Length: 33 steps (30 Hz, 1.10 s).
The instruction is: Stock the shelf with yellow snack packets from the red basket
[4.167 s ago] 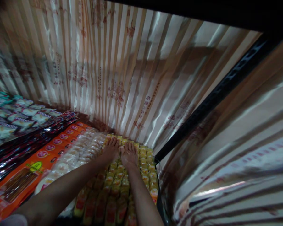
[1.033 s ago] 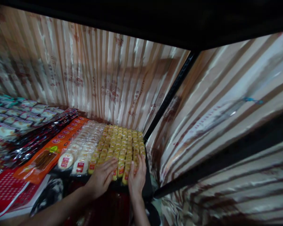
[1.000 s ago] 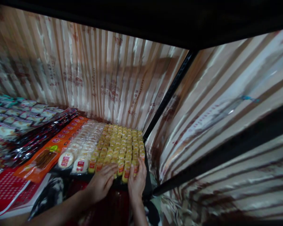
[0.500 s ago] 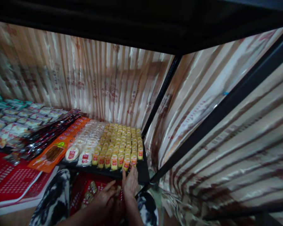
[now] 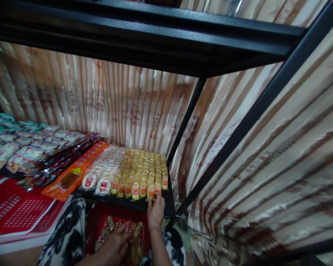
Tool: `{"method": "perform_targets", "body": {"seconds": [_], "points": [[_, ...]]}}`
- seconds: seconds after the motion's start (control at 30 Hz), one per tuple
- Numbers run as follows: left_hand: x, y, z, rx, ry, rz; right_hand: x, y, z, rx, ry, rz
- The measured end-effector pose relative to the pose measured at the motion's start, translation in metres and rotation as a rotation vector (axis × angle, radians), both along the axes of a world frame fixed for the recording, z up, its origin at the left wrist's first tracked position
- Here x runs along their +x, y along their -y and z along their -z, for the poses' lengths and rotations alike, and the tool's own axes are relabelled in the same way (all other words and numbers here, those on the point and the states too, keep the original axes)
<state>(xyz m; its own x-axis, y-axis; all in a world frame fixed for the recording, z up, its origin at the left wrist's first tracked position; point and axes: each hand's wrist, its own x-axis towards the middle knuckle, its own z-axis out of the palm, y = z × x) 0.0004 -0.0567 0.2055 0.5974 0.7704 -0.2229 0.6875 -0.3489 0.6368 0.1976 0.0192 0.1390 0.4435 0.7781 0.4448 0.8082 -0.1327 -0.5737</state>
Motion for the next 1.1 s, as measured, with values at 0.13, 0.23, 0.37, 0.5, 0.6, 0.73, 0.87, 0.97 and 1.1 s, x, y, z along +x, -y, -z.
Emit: {"method": "perform_targets", "body": {"seconds": [0.13,0.23,0.37,0.5,0.6,0.73,0.87,0.97,1.1], "points": [[0.002,0.001,0.006,0.003,-0.007,0.012,-0.003,0.000,0.001,-0.022,-0.046,-0.012],[-0.002,0.000,0.021,-0.024,0.001,0.002,-0.007,-0.002,0.003,0.000,-0.096,0.008],[-0.013,-0.003,0.046,-0.052,0.049,-0.058,-0.010,-0.005,0.006,0.094,-0.141,0.021],[-0.012,-0.010,0.058,-0.037,0.131,-0.038,-0.007,-0.007,0.010,0.104,-0.165,0.031],[0.002,-0.017,0.058,-0.007,0.163,0.003,-0.004,-0.008,0.011,0.079,-0.161,0.047],[0.027,-0.026,0.057,0.068,0.305,0.005,-0.002,-0.010,0.008,0.065,-0.180,0.013],[0.044,-0.033,0.052,0.092,0.397,0.013,-0.001,-0.011,0.003,0.077,-0.251,-0.018],[0.054,-0.041,0.043,0.128,0.473,-0.008,0.001,-0.011,0.002,0.090,-0.308,-0.050],[0.071,-0.053,0.036,0.096,0.403,-0.147,0.005,-0.010,0.005,0.126,-0.338,-0.083]]}}
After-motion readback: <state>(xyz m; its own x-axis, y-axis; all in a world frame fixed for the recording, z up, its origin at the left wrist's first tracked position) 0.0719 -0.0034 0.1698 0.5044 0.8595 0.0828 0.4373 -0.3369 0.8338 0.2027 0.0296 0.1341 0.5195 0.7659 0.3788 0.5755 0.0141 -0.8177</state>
